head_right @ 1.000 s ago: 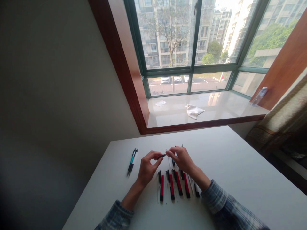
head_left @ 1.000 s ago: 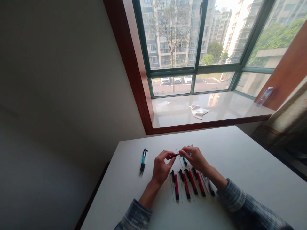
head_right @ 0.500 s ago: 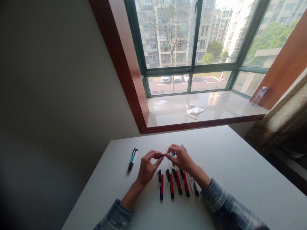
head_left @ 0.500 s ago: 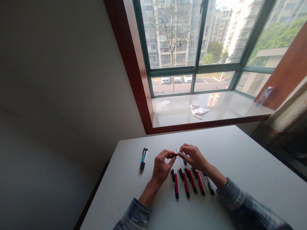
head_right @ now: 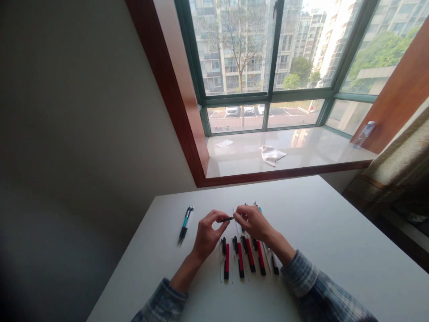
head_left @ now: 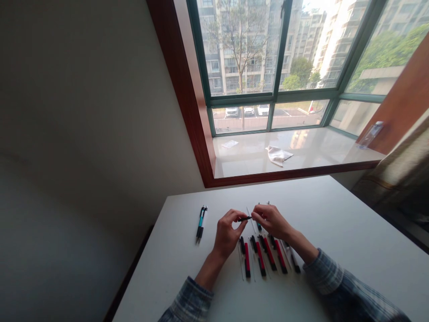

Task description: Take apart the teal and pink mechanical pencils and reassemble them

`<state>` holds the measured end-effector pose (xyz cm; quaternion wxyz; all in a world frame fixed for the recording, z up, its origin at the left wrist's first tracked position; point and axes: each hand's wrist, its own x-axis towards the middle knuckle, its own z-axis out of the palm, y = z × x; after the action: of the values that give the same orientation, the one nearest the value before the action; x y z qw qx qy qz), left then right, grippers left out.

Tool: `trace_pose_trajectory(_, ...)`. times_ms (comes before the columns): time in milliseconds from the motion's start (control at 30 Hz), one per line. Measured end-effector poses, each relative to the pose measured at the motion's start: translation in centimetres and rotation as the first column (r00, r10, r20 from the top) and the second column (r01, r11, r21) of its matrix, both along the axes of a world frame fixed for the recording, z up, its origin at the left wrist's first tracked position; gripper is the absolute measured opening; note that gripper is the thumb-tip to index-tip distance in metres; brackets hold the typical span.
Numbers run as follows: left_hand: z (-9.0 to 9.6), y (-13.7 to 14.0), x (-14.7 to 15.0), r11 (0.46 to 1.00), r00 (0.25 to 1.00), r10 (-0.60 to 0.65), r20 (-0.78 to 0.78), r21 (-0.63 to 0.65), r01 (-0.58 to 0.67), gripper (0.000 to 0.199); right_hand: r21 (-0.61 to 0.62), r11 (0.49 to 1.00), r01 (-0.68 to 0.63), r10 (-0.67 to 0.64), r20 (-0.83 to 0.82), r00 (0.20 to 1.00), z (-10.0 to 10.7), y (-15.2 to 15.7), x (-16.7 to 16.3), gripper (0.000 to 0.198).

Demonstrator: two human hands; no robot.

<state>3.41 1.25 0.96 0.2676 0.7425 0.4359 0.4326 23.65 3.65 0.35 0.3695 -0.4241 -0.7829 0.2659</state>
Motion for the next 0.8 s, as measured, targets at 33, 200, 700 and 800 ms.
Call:
trace_pose_trajectory(33, 0.0, 0.0, 0.0, 1.0, 1.0, -0.005, -0.003, 0.002, 0.005, 0.009, 0.001, 1.0, 0.014, -0.014, 0.019, 1.0, -0.1, 0.0, 0.0, 0.031)
trace_pose_trajectory(200, 0.0, 0.0, 0.0, 1.0, 0.999, -0.017, 0.037, -0.021, 0.018, 0.01, -0.025, 0.999, 0.032, -0.031, 0.036, 0.999, -0.4, 0.0, -0.2, 0.038)
trace_pose_trajectory(700, -0.3, 0.4, 0.1, 0.807, 0.46, 0.372, 0.806, -0.526, 0.269, 0.037, -0.007, 0.997, 0.082, -0.082, 0.047, 0.996, 0.3, 0.7, 1.9, 0.019)
trace_pose_trajectory(800, -0.2, 0.7, -0.4, 0.809, 0.451, 0.394, 0.801, -0.535, 0.244, 0.042, 0.0, 1.0, -0.021, 0.021, 0.191, 0.981, 0.4, 0.9, 2.9, 0.045)
